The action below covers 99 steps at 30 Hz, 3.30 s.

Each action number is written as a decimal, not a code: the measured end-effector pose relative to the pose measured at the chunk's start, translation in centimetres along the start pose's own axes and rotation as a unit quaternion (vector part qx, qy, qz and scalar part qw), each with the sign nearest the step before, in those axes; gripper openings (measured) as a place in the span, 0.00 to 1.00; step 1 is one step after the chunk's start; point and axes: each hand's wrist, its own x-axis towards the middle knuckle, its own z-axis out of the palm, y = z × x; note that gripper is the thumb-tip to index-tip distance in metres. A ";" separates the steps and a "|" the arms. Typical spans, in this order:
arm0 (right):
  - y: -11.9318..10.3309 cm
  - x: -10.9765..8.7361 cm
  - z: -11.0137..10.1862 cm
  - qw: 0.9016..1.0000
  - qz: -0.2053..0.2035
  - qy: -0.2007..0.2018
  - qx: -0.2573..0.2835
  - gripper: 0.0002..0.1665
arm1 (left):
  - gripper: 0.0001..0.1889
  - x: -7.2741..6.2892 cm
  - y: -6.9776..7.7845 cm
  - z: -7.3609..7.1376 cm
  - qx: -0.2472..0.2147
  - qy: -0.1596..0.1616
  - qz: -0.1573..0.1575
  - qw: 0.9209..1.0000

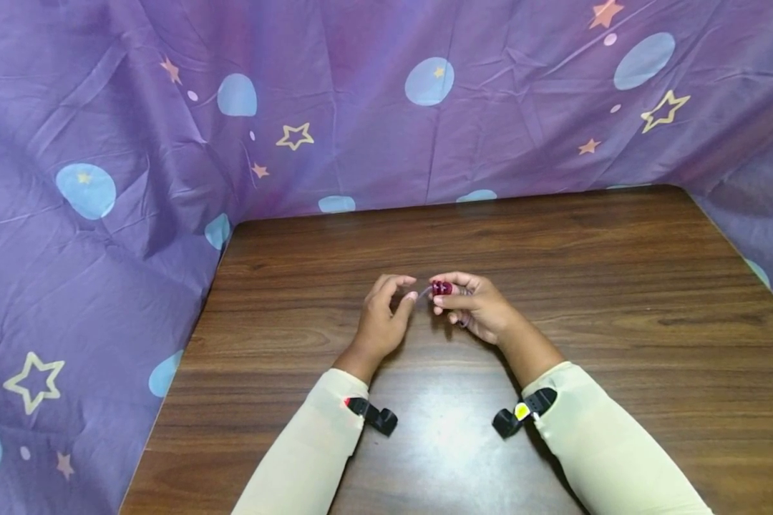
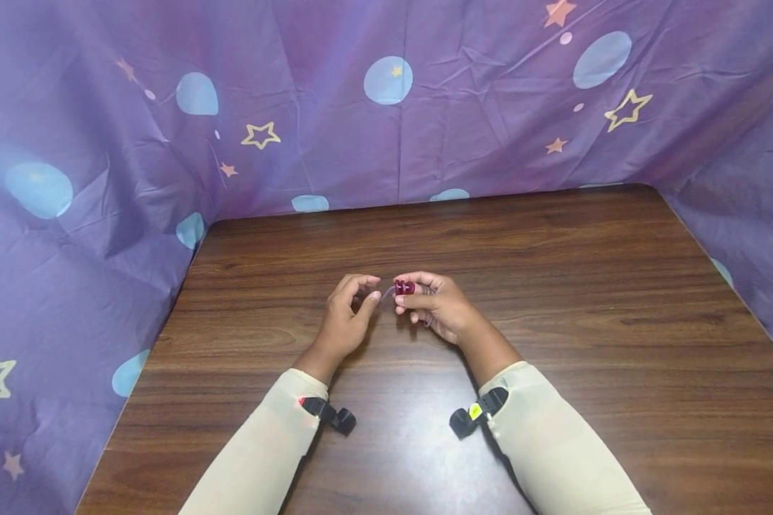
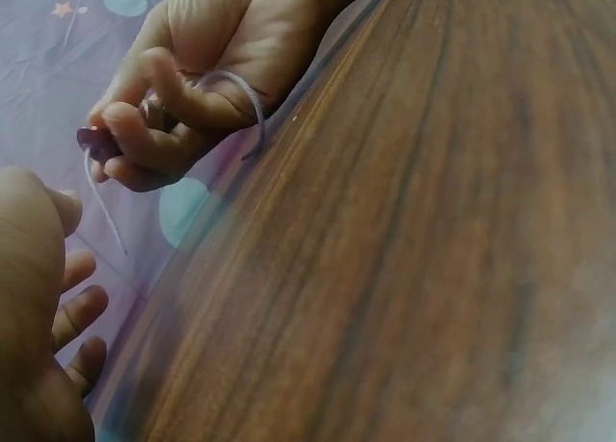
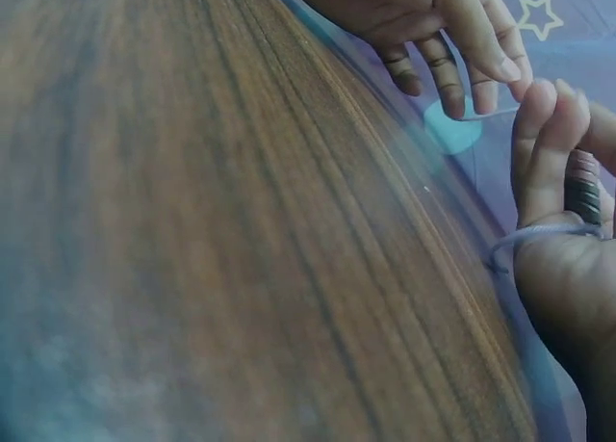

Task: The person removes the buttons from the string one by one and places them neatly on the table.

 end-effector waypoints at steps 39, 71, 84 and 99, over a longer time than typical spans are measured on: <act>0.2 0.2 0.4 0.995 -0.037 0.047 -0.085 0.24 | 0.11 -0.1 0.3 -0.2 0.012 -0.003 0.028 1.000; 0.1 0.1 0.4 0.990 -0.030 0.040 -0.130 0.18 | 0.18 -0.1 0.2 -0.1 -0.010 -0.033 -0.012 0.999; 0.4 0.2 0.4 0.986 -0.038 0.041 -0.159 0.18 | 0.20 -0.1 0.1 -0.1 -0.017 -0.048 -0.027 0.998; 0.2 0.2 0.5 0.984 -0.019 0.045 -0.169 0.12 | 0.18 0.1 0.2 -0.1 -0.015 -0.054 -0.022 0.998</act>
